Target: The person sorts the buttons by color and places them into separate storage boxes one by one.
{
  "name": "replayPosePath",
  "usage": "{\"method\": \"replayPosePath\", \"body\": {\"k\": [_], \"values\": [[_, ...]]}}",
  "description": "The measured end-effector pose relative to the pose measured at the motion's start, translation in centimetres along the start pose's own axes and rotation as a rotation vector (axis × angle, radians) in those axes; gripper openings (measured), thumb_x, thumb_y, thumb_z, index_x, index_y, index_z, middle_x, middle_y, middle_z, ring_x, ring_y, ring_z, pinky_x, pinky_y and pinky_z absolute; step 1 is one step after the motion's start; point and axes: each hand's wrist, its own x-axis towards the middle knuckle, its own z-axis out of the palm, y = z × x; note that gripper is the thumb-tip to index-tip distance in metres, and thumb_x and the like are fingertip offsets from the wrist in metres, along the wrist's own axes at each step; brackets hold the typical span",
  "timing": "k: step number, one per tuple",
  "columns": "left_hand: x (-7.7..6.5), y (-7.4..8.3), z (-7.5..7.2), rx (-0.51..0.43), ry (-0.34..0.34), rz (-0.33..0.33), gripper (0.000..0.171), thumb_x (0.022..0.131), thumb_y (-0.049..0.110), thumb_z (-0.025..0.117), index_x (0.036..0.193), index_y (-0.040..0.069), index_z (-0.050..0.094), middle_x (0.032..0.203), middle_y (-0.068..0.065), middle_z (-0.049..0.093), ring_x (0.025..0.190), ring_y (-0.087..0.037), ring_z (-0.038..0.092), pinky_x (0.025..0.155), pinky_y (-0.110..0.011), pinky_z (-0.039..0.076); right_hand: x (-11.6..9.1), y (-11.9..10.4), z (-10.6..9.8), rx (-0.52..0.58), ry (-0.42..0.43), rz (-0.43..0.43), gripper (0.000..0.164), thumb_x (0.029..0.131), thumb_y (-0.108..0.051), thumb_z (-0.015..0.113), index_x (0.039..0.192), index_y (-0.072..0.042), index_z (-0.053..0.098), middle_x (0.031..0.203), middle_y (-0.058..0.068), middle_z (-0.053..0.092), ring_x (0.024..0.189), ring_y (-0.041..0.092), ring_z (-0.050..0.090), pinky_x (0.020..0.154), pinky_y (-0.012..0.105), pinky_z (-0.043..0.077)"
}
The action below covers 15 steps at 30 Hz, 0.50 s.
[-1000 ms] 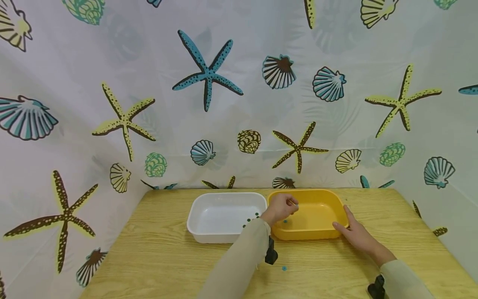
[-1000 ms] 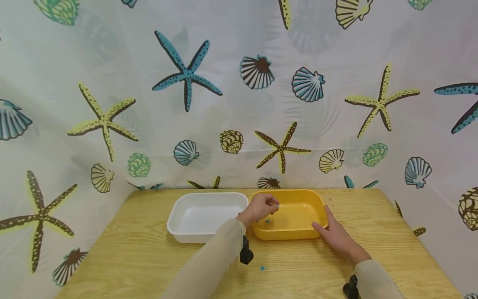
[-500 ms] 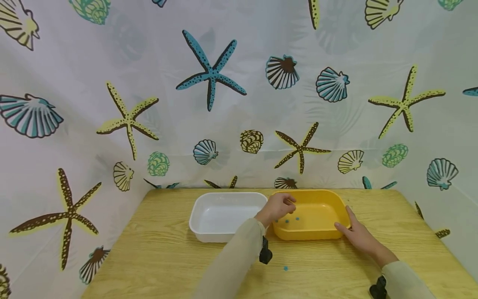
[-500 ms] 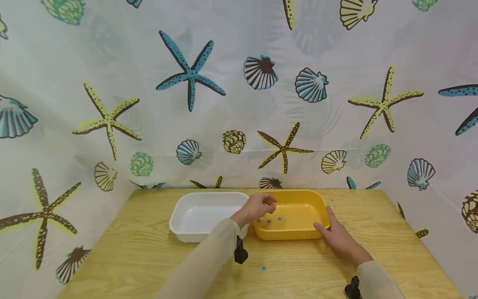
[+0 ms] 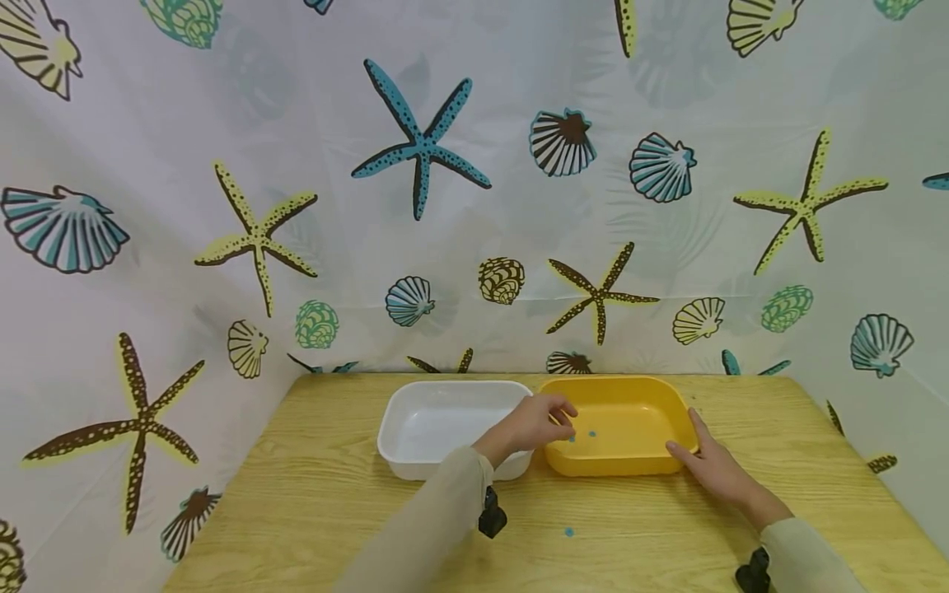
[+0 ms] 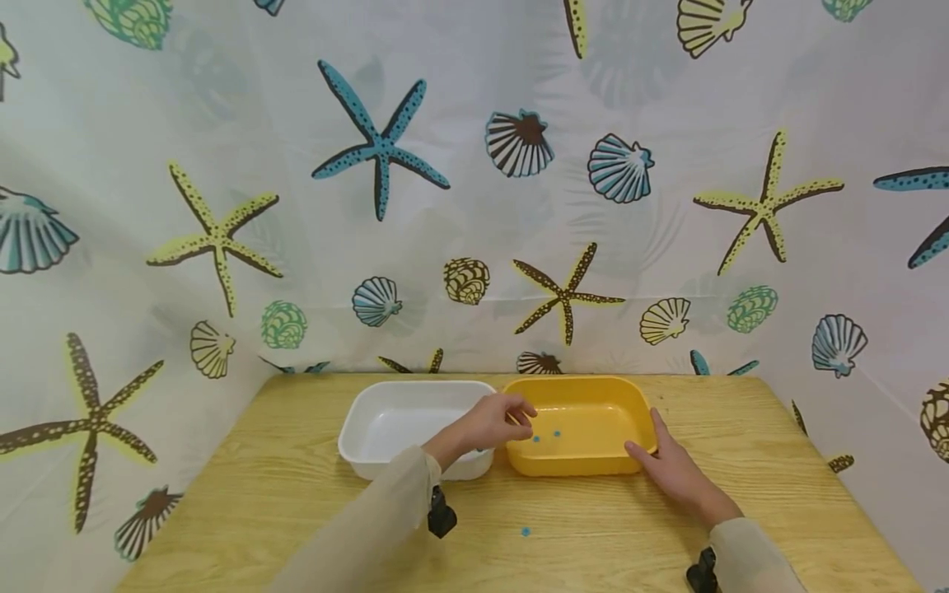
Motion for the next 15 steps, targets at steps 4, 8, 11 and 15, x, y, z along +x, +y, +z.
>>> {"method": "replayPosePath", "body": {"k": [4, 8, 11, 15], "values": [[-1.1, 0.1, -0.1, 0.039, -0.052, 0.028, 0.027, 0.089, 0.017, 0.067, 0.114, 0.007, 0.065, 0.092, 0.002, 0.066, 0.084, -0.011, 0.061, 0.071, -0.024, 0.048, 0.0, -0.1, -0.1, 0.006, -0.006, 0.005, 0.088, 0.099, -0.044, 0.044, 0.147, 0.002, -0.013, 0.150, 0.035, 0.000, 0.134, 0.052, 0.011, 0.105, 0.062, 0.012], [-2.3, 0.3, 0.0, 0.046, -0.084, 0.059, 0.023, 0.088, 0.014, 0.068, 0.110, 0.009, 0.066, 0.091, 0.004, 0.065, 0.085, -0.009, 0.061, 0.071, -0.022, 0.048, 0.0, 0.0, 0.0, 0.003, -0.005, 0.005, 0.088, 0.099, -0.044, 0.044, 0.147, 0.003, -0.013, 0.150, 0.035, 0.001, 0.134, 0.052, 0.011, 0.105, 0.062, 0.012], [-3.2, 0.4, 0.4, 0.038, -0.108, 0.088, 0.023, 0.087, 0.012, 0.069, 0.110, 0.008, 0.067, 0.093, 0.000, 0.065, 0.084, -0.008, 0.061, 0.071, -0.021, 0.049, 0.0, 0.0, 0.0, -0.003, -0.003, 0.008, 0.089, 0.098, -0.046, 0.044, 0.147, 0.003, -0.013, 0.150, 0.035, 0.001, 0.134, 0.052, 0.011, 0.105, 0.061, 0.013], [-4.5, 0.3, 0.9, 0.038, -0.156, 0.115, 0.024, 0.086, 0.010, 0.070, 0.109, 0.005, 0.068, 0.096, -0.003, 0.066, 0.081, -0.006, 0.061, 0.072, -0.019, 0.049, 0.0, -0.1, 0.0, -0.007, -0.005, 0.010, 0.089, 0.099, -0.046, 0.044, 0.147, 0.002, -0.013, 0.150, 0.035, 0.000, 0.134, 0.052, 0.011, 0.105, 0.061, 0.013]]}}
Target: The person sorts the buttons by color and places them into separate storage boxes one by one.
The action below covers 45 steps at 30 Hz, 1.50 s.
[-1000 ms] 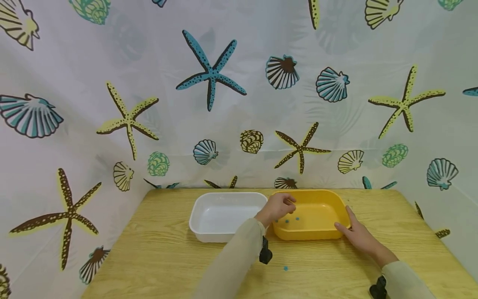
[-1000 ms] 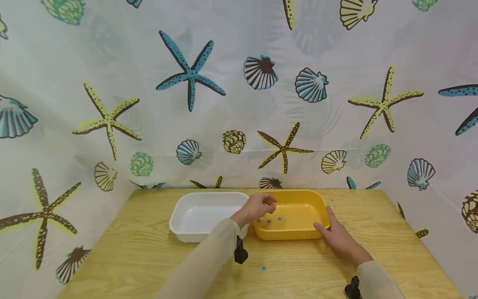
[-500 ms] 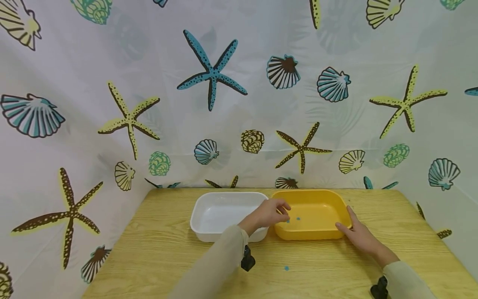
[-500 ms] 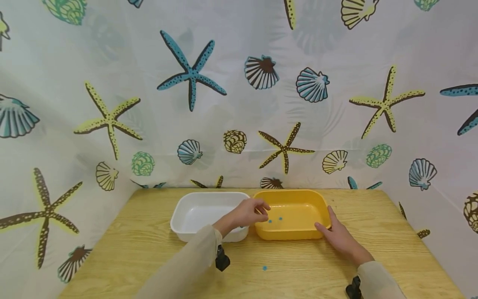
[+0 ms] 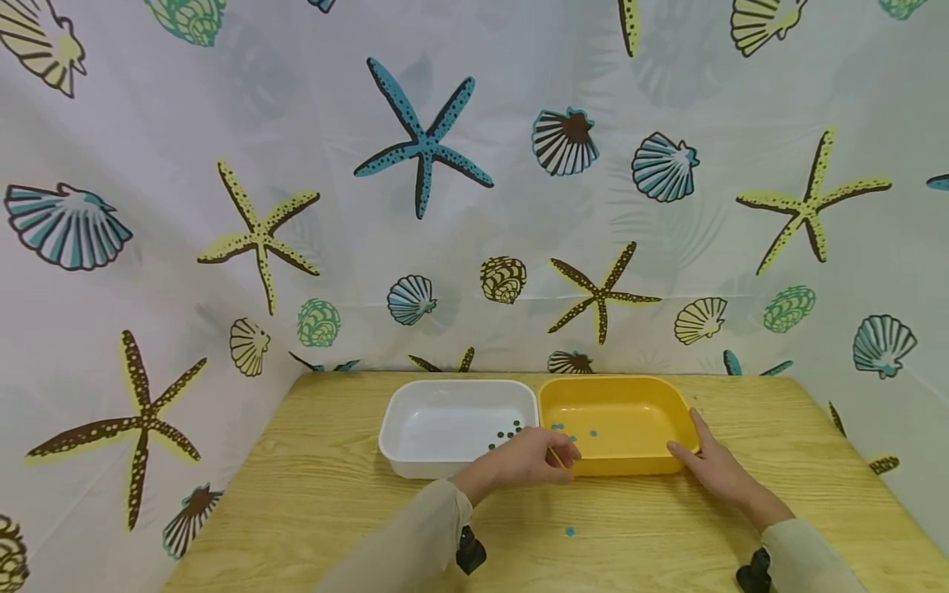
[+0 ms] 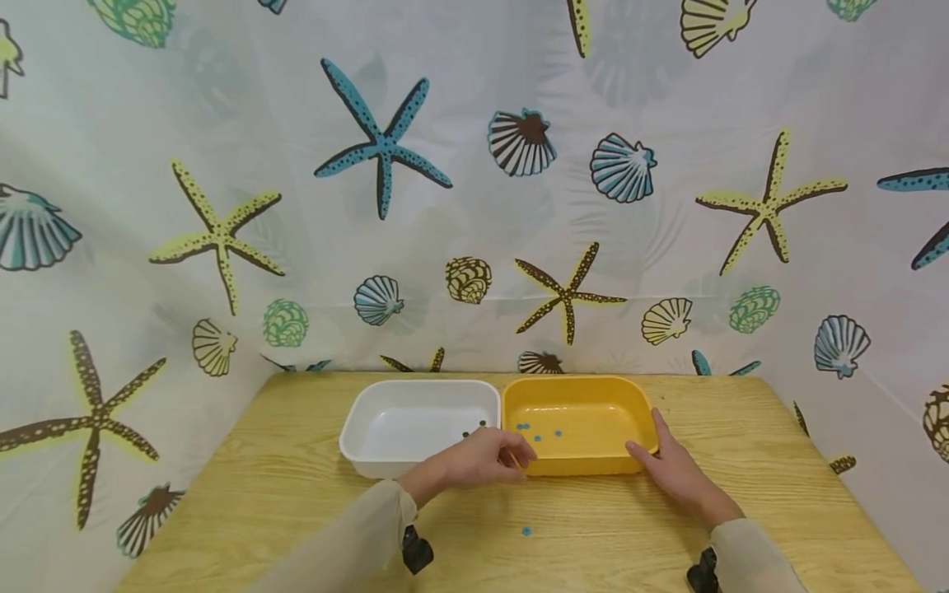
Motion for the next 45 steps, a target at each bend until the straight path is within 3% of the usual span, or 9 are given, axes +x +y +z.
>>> {"method": "replayPosePath", "body": {"k": [12, 16, 20, 23, 30, 37, 41, 45], "values": [[-1.1, -1.9, 2.9, 0.095, -0.180, -0.047, 0.027, 0.078, 0.003, 0.075, 0.104, 0.004, 0.068, 0.092, 0.001, 0.066, 0.077, 0.000, 0.056, 0.070, -0.016, 0.047, -0.1, 0.1, -0.1, 0.013, -0.009, -0.002, 0.089, 0.099, -0.046, 0.043, 0.147, 0.001, -0.014, 0.150, 0.035, -0.001, 0.134, 0.052, 0.010, 0.105, 0.062, 0.012], [-1.0, -2.3, 3.8, 0.170, -0.200, 0.008, 0.025, 0.078, 0.004, 0.075, 0.102, 0.004, 0.069, 0.090, 0.005, 0.066, 0.078, 0.002, 0.056, 0.070, -0.014, 0.045, -0.1, 0.1, 0.0, 0.016, -0.007, 0.006, 0.089, 0.099, -0.045, 0.044, 0.148, 0.001, -0.014, 0.150, 0.035, -0.001, 0.134, 0.052, 0.009, 0.105, 0.062, 0.012], [-0.9, -2.6, 4.4, 0.268, -0.205, 0.072, 0.022, 0.078, 0.006, 0.075, 0.099, 0.007, 0.071, 0.086, 0.008, 0.066, 0.076, 0.003, 0.055, 0.069, -0.011, 0.044, -0.1, 0.1, 0.0, 0.015, -0.005, 0.005, 0.088, 0.099, -0.045, 0.044, 0.148, 0.001, -0.014, 0.150, 0.035, 0.000, 0.134, 0.052, 0.010, 0.105, 0.062, 0.012], [-0.8, -2.7, 4.6, 0.298, -0.212, 0.081, 0.021, 0.077, 0.007, 0.075, 0.098, 0.008, 0.072, 0.082, 0.009, 0.064, 0.074, 0.003, 0.053, 0.068, -0.011, 0.043, -0.1, 0.1, 0.0, 0.015, -0.006, 0.003, 0.088, 0.099, -0.044, 0.044, 0.147, 0.002, -0.014, 0.150, 0.034, 0.000, 0.134, 0.052, 0.010, 0.105, 0.062, 0.012], [-0.4, -3.0, 4.8, 0.268, -0.212, 0.037, 0.021, 0.077, 0.004, 0.074, 0.098, 0.009, 0.072, 0.082, 0.010, 0.063, 0.073, 0.002, 0.053, 0.068, -0.013, 0.044, 0.1, -0.1, 0.0, 0.008, 0.001, 0.012, 0.086, 0.099, -0.042, 0.044, 0.148, 0.003, -0.012, 0.150, 0.034, 0.000, 0.135, 0.052, 0.011, 0.105, 0.062, 0.012], [-0.3, -3.6, 4.9, 0.171, -0.179, -0.003, 0.014, 0.079, 0.004, 0.075, 0.091, 0.010, 0.073, 0.079, 0.011, 0.063, 0.070, 0.003, 0.053, 0.066, -0.014, 0.045, 0.0, -0.2, 0.0, 0.010, -0.004, 0.016, 0.086, 0.100, -0.042, 0.043, 0.147, 0.003, -0.013, 0.150, 0.034, 0.000, 0.135, 0.051, 0.010, 0.105, 0.062, 0.012], [-0.4, -3.7, 5.0, 0.138, -0.159, 0.001, 0.010, 0.080, 0.007, 0.075, 0.088, 0.010, 0.073, 0.076, 0.013, 0.062, 0.068, 0.004, 0.053, 0.065, -0.014, 0.045, 0.0, -0.2, -0.1, 0.012, -0.002, 0.008, 0.086, 0.100, -0.041, 0.044, 0.147, 0.003, -0.012, 0.150, 0.035, 0.000, 0.135, 0.052, 0.011, 0.105, 0.062, 0.012], [-0.4, -3.7, 5.3, 0.183, -0.131, 0.033, 0.006, 0.081, 0.009, 0.075, 0.086, 0.011, 0.073, 0.074, 0.015, 0.062, 0.068, 0.005, 0.053, 0.064, -0.013, 0.044, 0.0, -0.1, 0.0, 0.011, 0.002, 0.002, 0.086, 0.100, -0.041, 0.044, 0.147, 0.004, -0.011, 0.150, 0.035, 0.001, 0.134, 0.052, 0.011, 0.105, 0.062, 0.012]]}}
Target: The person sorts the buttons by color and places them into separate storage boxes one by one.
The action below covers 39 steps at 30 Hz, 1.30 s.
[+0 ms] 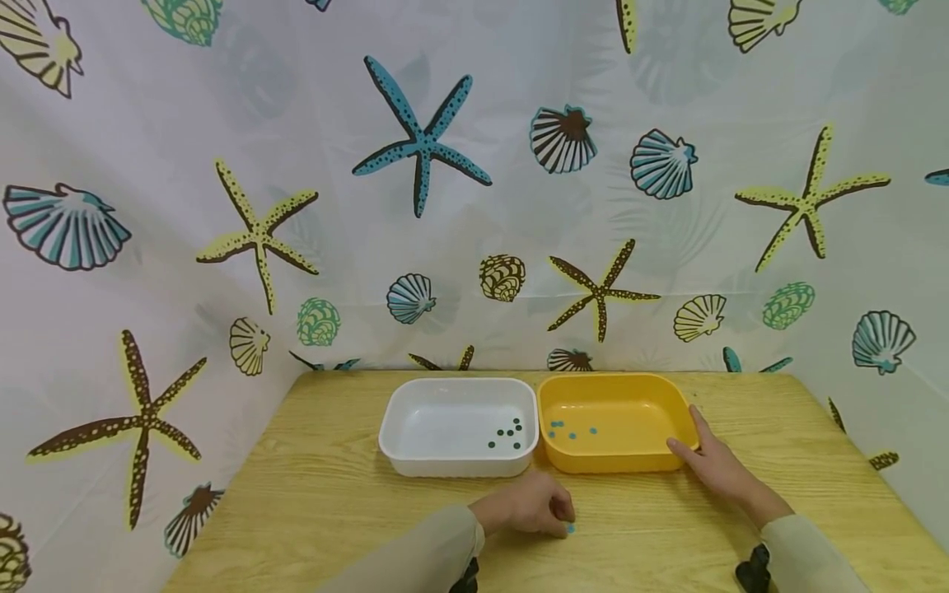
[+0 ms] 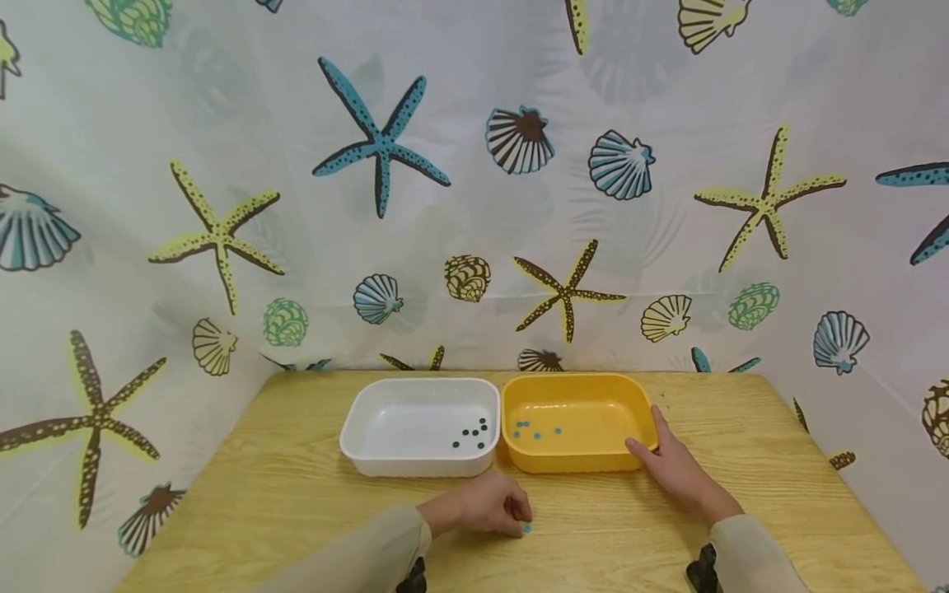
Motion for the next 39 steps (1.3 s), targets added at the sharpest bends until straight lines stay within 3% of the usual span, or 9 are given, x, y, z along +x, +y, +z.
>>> {"method": "replayPosePath", "body": {"k": [6, 16, 28, 39], "values": [[0.1, 0.2, 0.3, 0.054, 0.027, 0.024, 0.004, 0.080, 0.012, 0.076, 0.084, 0.012, 0.074, 0.073, 0.016, 0.063, 0.067, 0.007, 0.053, 0.063, -0.011, 0.043, -0.1, 0.0, 0.1, -0.004, 0.004, -0.011, 0.088, 0.099, -0.044, 0.045, 0.147, 0.004, -0.011, 0.149, 0.036, 0.002, 0.134, 0.052, 0.012, 0.105, 0.062, 0.014], [0.1, 0.1, 0.5, 0.029, 0.035, 0.045, 0.004, 0.079, 0.009, 0.076, 0.081, 0.012, 0.073, 0.071, 0.015, 0.063, 0.064, 0.008, 0.052, 0.061, -0.011, 0.044, -0.1, -0.1, 0.0, 0.001, -0.001, 0.000, 0.087, 0.099, -0.043, 0.045, 0.148, 0.004, -0.010, 0.150, 0.035, 0.001, 0.134, 0.052, 0.011, 0.105, 0.062, 0.013], [0.1, -0.1, 0.4, 0.037, 0.034, 0.029, 0.004, 0.081, 0.009, 0.075, 0.080, 0.011, 0.072, 0.069, 0.015, 0.061, 0.063, 0.007, 0.051, 0.061, -0.011, 0.043, -0.1, -0.2, 0.1, 0.003, -0.006, -0.002, 0.087, 0.099, -0.041, 0.045, 0.147, 0.004, -0.011, 0.149, 0.035, 0.000, 0.134, 0.052, 0.011, 0.105, 0.062, 0.012], [-0.5, -1.0, -0.1, -0.064, 0.021, -0.045, 0.012, 0.081, 0.006, 0.074, 0.075, 0.013, 0.066, 0.068, 0.013, 0.057, 0.062, 0.001, 0.049, 0.060, -0.015, 0.044, -0.1, 0.0, 0.0, -0.004, -0.001, -0.006, 0.088, 0.099, -0.045, 0.045, 0.147, 0.004, -0.010, 0.149, 0.035, 0.001, 0.134, 0.052, 0.011, 0.105, 0.062, 0.013]]}}
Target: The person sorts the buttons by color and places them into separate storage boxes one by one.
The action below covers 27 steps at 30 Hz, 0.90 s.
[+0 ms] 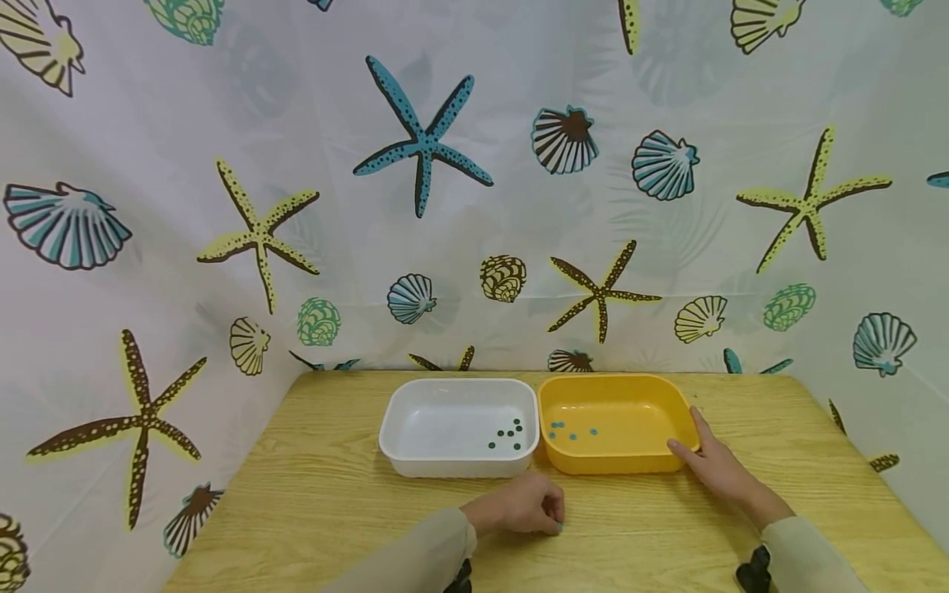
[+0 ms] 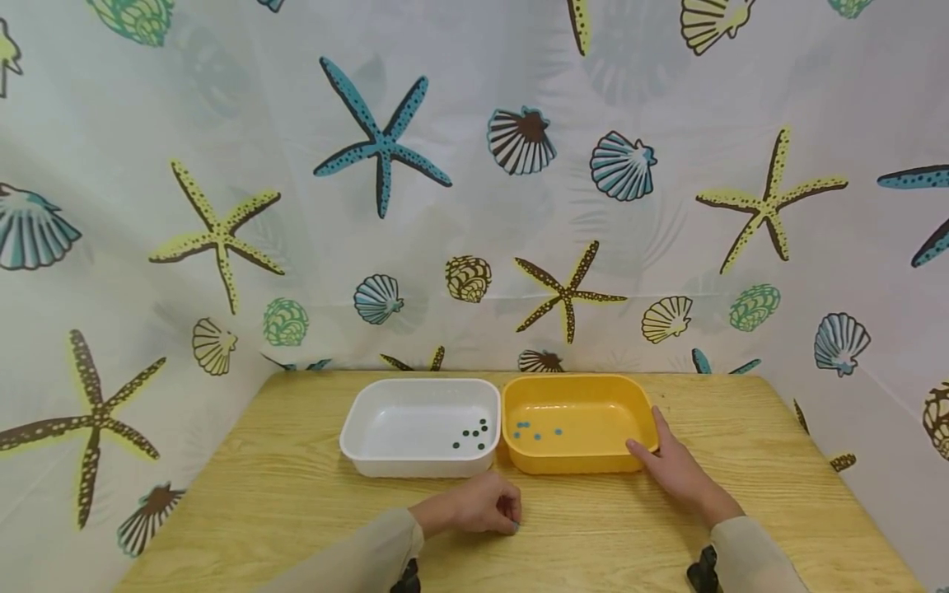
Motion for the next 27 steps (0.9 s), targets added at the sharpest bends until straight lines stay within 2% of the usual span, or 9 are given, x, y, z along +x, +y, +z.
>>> {"method": "replayPosePath", "body": {"k": [7, 14, 17, 23, 27], "values": [[-0.7, -0.2, -0.6, -0.086, 0.007, -0.041, 0.015, 0.081, 0.005, 0.073, 0.074, 0.014, 0.063, 0.069, 0.010, 0.057, 0.063, -0.001, 0.050, 0.058, -0.017, 0.044, 0.1, 0.0, 0.0, -0.002, -0.006, 0.009, 0.089, 0.098, -0.046, 0.045, 0.147, 0.004, -0.011, 0.149, 0.035, 0.000, 0.134, 0.052, 0.010, 0.105, 0.062, 0.012], [-1.3, 0.0, -1.6, -0.190, 0.029, -0.083, 0.009, 0.082, 0.005, 0.071, 0.080, 0.012, 0.065, 0.074, 0.007, 0.060, 0.066, -0.005, 0.054, 0.059, -0.020, 0.046, 0.1, 0.1, 0.0, -0.009, -0.005, 0.016, 0.089, 0.099, -0.045, 0.044, 0.147, 0.002, -0.013, 0.150, 0.035, 0.000, 0.134, 0.052, 0.010, 0.105, 0.062, 0.012], [-1.5, 0.0, -2.2, -0.200, 0.058, -0.069, 0.006, 0.084, 0.006, 0.070, 0.083, 0.011, 0.066, 0.076, 0.007, 0.062, 0.069, -0.005, 0.056, 0.063, -0.021, 0.047, 0.1, 0.1, 0.1, -0.003, -0.006, 0.021, 0.088, 0.099, -0.043, 0.045, 0.147, 0.002, -0.013, 0.150, 0.035, 0.000, 0.134, 0.052, 0.010, 0.105, 0.062, 0.011], [-1.6, 0.4, -3.5, -0.156, 0.133, -0.025, 0.004, 0.085, 0.011, 0.070, 0.085, 0.013, 0.067, 0.076, 0.010, 0.062, 0.071, -0.003, 0.057, 0.067, -0.020, 0.048, 0.0, -0.1, 0.1, -0.005, -0.003, 0.023, 0.088, 0.099, -0.042, 0.045, 0.147, 0.003, -0.013, 0.150, 0.035, -0.001, 0.134, 0.052, 0.009, 0.105, 0.062, 0.011], [-1.7, 1.0, -4.4, -0.170, 0.170, -0.027, 0.003, 0.087, 0.013, 0.069, 0.086, 0.012, 0.067, 0.077, 0.010, 0.063, 0.073, -0.004, 0.058, 0.068, -0.020, 0.048, 0.0, -0.2, 0.1, -0.007, -0.006, 0.023, 0.088, 0.099, -0.043, 0.045, 0.147, 0.002, -0.014, 0.150, 0.035, -0.001, 0.134, 0.053, 0.009, 0.105, 0.062, 0.011]]}}
